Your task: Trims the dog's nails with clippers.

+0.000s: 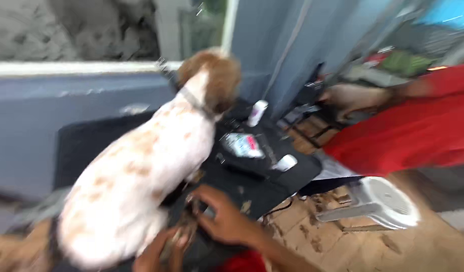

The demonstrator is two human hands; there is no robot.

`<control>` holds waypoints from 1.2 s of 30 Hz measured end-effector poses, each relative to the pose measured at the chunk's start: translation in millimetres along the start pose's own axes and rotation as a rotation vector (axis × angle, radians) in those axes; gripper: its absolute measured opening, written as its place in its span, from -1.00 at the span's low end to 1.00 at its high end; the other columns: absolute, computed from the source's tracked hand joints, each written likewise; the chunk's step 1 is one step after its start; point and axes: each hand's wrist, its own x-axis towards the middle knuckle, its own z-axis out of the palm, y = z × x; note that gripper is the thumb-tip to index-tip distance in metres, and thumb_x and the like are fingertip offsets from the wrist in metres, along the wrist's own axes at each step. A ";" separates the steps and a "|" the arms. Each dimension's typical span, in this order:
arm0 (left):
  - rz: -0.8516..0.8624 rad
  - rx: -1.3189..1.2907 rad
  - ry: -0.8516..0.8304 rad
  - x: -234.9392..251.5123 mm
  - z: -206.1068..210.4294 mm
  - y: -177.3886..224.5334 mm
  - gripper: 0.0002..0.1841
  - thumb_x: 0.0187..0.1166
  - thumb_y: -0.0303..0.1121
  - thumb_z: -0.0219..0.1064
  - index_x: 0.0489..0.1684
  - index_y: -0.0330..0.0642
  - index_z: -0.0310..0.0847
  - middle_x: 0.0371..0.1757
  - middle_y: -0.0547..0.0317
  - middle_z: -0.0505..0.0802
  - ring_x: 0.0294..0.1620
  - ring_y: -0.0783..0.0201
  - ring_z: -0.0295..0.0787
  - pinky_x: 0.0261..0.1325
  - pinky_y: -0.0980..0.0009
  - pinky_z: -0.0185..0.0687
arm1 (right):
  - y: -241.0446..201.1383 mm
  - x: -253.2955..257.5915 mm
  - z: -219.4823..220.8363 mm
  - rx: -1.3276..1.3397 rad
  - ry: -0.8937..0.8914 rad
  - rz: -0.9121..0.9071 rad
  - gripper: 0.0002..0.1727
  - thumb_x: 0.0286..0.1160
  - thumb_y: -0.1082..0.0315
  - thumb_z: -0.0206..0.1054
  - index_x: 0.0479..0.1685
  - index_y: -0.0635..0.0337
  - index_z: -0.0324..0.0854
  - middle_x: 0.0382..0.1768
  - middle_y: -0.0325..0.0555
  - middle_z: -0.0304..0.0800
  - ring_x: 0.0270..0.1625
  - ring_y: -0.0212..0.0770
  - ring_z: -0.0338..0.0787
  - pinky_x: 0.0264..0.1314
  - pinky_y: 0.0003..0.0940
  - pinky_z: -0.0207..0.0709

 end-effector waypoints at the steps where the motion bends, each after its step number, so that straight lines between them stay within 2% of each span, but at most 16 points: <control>1: 0.002 0.009 0.048 -1.6 0.5 -0.6 -0.80 0.63 -0.37 0.34 -0.05 -0.34 0.78 -0.19 0.13 0.91 -0.19 0.44 0.86 -0.04 0.43 0.84 | 1.9 -0.5 3.1 -0.093 -0.006 -0.022 -0.69 0.50 0.40 0.37 0.20 0.23 0.74 0.10 -0.09 0.80 0.19 -0.30 0.77 0.30 -0.31 0.70; 4: -0.023 0.007 0.133 -5.0 3.9 -6.7 -0.82 0.61 -0.25 0.36 -0.13 -0.13 0.81 -0.29 0.37 0.89 -0.29 0.56 0.83 -0.19 0.53 0.83 | 14.0 2.0 9.1 -0.277 0.011 -0.205 -0.66 0.29 0.34 0.43 0.09 0.18 0.76 0.05 -0.12 0.78 0.18 -0.23 0.75 0.24 -0.24 0.71; 7: -0.069 -0.016 0.130 -9.6 5.5 -4.8 -0.86 0.62 -0.21 0.37 -0.11 -0.01 0.80 -0.30 0.45 0.88 -0.32 0.54 0.81 -0.24 0.50 0.81 | 22.8 3.2 14.8 -0.326 0.011 -0.352 -0.69 0.25 0.28 0.42 -0.03 0.18 0.77 -0.03 -0.07 0.79 0.10 -0.14 0.75 0.14 -0.19 0.67; 11: -0.079 -0.035 0.144 -11.6 6.3 -2.5 -0.89 0.60 -0.24 0.40 -0.14 0.00 0.80 -0.35 0.45 0.87 -0.38 0.52 0.80 -0.33 0.51 0.78 | 25.2 8.0 21.4 -0.347 0.009 -0.496 -0.74 0.31 0.22 0.45 -0.11 0.17 0.77 -0.11 -0.05 0.81 0.05 -0.09 0.76 0.12 -0.20 0.65; 15: -0.074 -0.042 0.148 -12.2 6.2 -0.7 -0.92 0.58 -0.27 0.42 -0.19 -0.02 0.78 -0.39 0.44 0.84 -0.43 0.52 0.75 -0.41 0.54 0.71 | 26.5 9.8 21.1 -0.363 0.033 -0.579 -0.76 0.24 0.28 0.46 -0.14 0.17 0.77 -0.16 -0.05 0.83 0.00 -0.07 0.78 0.11 -0.18 0.65; 19: -0.068 -0.052 0.140 -11.6 5.6 0.8 -0.93 0.59 -0.28 0.42 -0.19 -0.01 0.78 -0.42 0.46 0.81 -0.48 0.53 0.70 -0.46 0.57 0.65 | 30.7 6.9 20.1 -0.343 0.063 -0.629 -0.77 0.26 0.31 0.45 -0.12 0.17 0.76 -0.17 -0.04 0.82 -0.01 -0.07 0.77 0.11 -0.18 0.63; 24: -0.081 -0.062 0.117 -12.5 4.0 -0.8 -0.90 0.60 -0.23 0.41 -0.23 0.01 0.78 -0.42 0.45 0.81 -0.46 0.48 0.73 -0.41 0.48 0.72 | 34.5 5.0 21.3 -0.363 0.032 -0.663 -0.74 0.34 0.23 0.43 -0.06 0.15 0.75 -0.17 -0.05 0.82 -0.01 -0.06 0.77 0.15 -0.15 0.63; 33: -0.093 -0.099 0.097 -13.4 3.1 0.7 -0.92 0.60 -0.28 0.40 -0.22 -0.03 0.78 -0.43 0.43 0.81 -0.47 0.49 0.73 -0.43 0.51 0.70 | 36.7 1.9 29.7 -0.349 0.080 -0.666 -0.74 0.38 0.19 0.44 -0.11 0.17 0.73 -0.22 -0.04 0.81 -0.08 -0.08 0.77 0.05 -0.20 0.63; 36: -0.096 -0.094 0.088 -13.5 1.8 2.0 -0.92 0.59 -0.28 0.41 -0.21 -0.03 0.79 -0.41 0.44 0.82 -0.45 0.50 0.74 -0.42 0.52 0.70 | 36.1 1.5 31.8 -0.325 0.094 -0.658 -0.77 0.40 0.22 0.43 -0.15 0.20 0.74 -0.26 -0.04 0.82 -0.13 -0.10 0.77 -0.04 -0.24 0.64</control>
